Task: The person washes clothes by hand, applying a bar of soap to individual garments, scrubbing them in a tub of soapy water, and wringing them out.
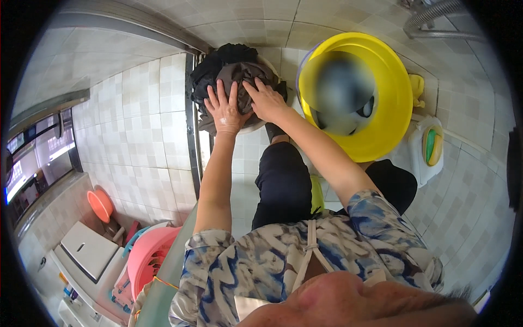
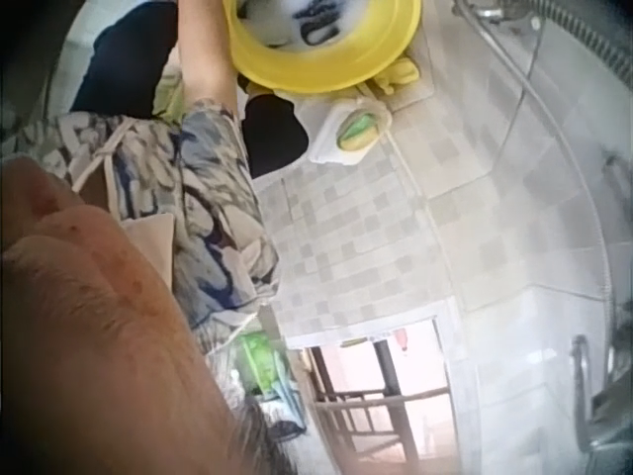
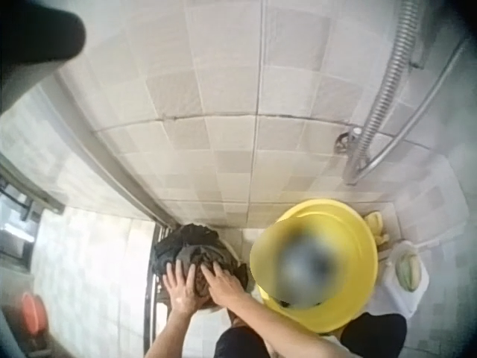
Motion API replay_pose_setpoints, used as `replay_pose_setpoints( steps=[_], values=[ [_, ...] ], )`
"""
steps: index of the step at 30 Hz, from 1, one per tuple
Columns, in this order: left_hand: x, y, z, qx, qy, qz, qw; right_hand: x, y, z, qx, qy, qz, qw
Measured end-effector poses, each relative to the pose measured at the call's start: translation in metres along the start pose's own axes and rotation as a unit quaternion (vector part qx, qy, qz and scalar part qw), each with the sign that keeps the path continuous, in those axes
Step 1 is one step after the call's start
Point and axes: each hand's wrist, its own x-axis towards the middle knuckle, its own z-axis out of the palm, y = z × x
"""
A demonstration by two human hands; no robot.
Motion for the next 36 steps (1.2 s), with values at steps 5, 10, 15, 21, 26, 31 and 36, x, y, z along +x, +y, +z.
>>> replay_pose_setpoints(
  steps=[5,10,15,21,26,31,36],
  values=[
    [-0.013,0.008,-0.025,0.003,-0.023,0.019,1.0,-0.082,0.001,-0.051,0.147,0.148,-0.137,0.968],
    [-0.022,0.01,-0.032,0.018,-0.003,0.075,0.997,-0.131,0.087,-0.119,0.303,0.2,0.025,0.931],
    [-0.024,0.017,-0.028,0.034,0.03,0.089,0.995,-0.132,0.184,-0.121,0.052,0.233,0.173,0.956],
    [-0.022,0.024,-0.009,0.112,-0.078,0.068,0.988,-0.11,0.146,-0.091,0.031,0.241,0.046,0.969],
    [-0.014,0.01,0.01,0.156,-0.043,0.065,0.985,-0.107,0.033,-0.083,0.207,0.252,-0.051,0.944],
    [-0.011,0.002,0.004,0.057,-0.017,0.075,0.995,-0.075,-0.004,0.024,0.104,-0.018,0.033,0.994],
    [-0.007,0.012,-0.023,-0.07,-0.018,0.066,0.995,-0.013,0.01,0.061,0.003,0.039,0.129,0.991]
  ],
)
